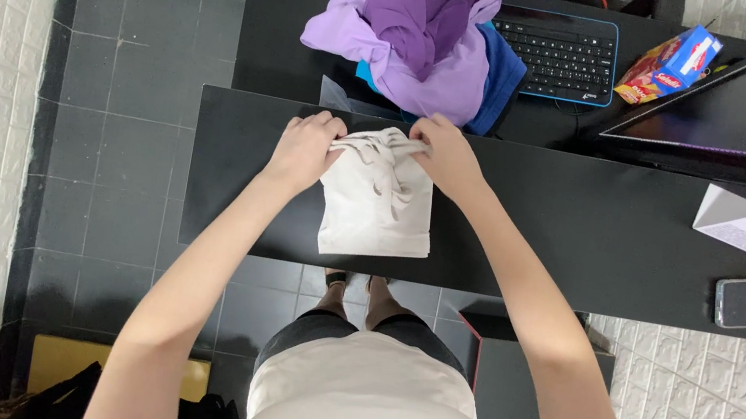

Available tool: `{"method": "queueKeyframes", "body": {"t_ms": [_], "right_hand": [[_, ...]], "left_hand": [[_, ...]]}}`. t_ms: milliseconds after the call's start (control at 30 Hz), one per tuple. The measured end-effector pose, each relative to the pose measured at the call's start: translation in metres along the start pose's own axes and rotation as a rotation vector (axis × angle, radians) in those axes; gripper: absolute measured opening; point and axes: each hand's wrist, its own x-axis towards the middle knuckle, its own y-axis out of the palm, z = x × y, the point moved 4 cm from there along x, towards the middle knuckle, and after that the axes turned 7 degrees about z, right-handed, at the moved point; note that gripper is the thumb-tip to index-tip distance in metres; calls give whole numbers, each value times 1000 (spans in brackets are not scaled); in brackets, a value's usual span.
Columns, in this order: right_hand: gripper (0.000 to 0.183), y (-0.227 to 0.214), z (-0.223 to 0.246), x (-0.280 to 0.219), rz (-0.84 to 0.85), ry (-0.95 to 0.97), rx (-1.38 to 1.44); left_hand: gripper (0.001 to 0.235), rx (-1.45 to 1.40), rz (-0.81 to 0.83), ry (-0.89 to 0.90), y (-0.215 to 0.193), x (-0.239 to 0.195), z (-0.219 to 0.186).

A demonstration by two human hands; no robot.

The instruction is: Folding a white tote bag and several t-shirts on a checkout counter.

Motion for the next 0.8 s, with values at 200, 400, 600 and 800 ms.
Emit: {"method": "queueKeyframes", "body": {"t_ms": [200,400,600,800], "right_hand": [[33,10,25,-98,-307,-329,-197],[29,55,27,-158,-167,-246,-375],[38,76,57,-145,-396,-366,-274],[18,115,52,-138,-356,-372,-439]], "left_hand": [[17,132,-347,422,4,-88,-35],[29,158,-279,419,20,-141,-68],[34,26,-392,372,45,-135,-77],[17,140,-330,386,55,-124,-89]]}}
